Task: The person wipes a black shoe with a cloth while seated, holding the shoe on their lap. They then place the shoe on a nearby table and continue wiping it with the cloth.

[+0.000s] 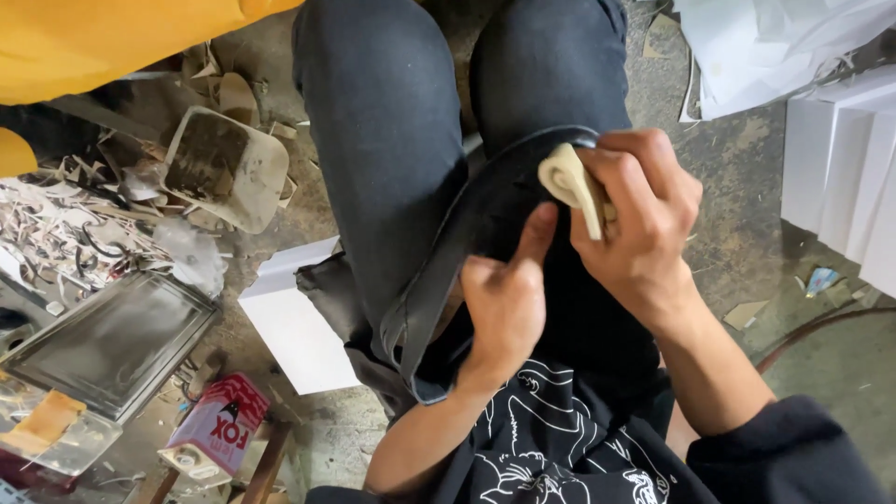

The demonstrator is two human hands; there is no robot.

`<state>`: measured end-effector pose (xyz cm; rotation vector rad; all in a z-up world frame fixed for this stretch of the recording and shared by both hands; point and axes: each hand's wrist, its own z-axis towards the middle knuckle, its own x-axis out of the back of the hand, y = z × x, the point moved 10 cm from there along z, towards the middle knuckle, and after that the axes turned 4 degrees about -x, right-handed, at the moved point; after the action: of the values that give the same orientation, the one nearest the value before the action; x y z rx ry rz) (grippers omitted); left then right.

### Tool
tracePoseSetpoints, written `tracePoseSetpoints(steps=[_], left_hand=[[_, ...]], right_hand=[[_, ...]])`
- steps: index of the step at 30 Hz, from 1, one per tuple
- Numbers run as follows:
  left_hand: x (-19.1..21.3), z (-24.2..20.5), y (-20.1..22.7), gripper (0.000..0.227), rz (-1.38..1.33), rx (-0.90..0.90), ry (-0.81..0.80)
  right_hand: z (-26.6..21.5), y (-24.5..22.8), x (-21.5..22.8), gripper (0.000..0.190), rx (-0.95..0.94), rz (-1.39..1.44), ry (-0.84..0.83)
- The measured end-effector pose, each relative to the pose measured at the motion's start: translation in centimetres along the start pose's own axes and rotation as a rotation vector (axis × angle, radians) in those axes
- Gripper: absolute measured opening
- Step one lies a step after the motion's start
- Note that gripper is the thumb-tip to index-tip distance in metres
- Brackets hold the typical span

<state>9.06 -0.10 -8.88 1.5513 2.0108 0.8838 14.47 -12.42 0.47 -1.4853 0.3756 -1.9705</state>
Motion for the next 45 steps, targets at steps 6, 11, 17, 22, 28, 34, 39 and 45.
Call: tracePoseSetpoints(steps=[6, 11, 17, 22, 28, 34, 39, 45], left_hand=[[0.2, -0.2, 3.4, 0.024, -0.093, -0.24, -0.004], [0.3, 0.5, 1.0, 0.032, -0.261, -0.075, 0.026], [1.6, -0.2, 0.8, 0.037, -0.334, -0.117, 0.125], [1.2, -0.5, 1.1, 0.038, -0.284, -0.141, 0.093], [0.9, -0.2, 1.2, 0.033, -0.264, -0.165, 0.058], [0.6, 0.1, 2.2, 0.033, -0.199, -0.187, 0.008], [-0.2, 0.1, 3.1, 0.025, -0.101, -0.236, -0.045], [-0.5, 0.2, 5.0, 0.019, -0.053, -0.273, -0.057]], right_hand=[[-1.7, 0.9, -0.1, 0.019, -0.08, 0.038, -0.103], [0.5, -0.2, -0.9, 0.008, -0.023, 0.018, -0.012], [-5.1, 6.0, 1.4, 0.008, -0.464, 0.404, -0.053], [-7.4, 9.0, 0.9, 0.01, -0.656, 0.792, 0.09], [-3.4, 7.6, 0.1, 0.006, -0.497, 0.763, 0.101], [-1.9, 7.3, -0.4, 0.007, -0.3, 0.523, 0.034], [0.1, 6.0, 0.2, 0.007, -0.238, 0.408, 0.01], [1.1, 5.3, 0.0, 0.016, -0.106, 0.412, -0.077]])
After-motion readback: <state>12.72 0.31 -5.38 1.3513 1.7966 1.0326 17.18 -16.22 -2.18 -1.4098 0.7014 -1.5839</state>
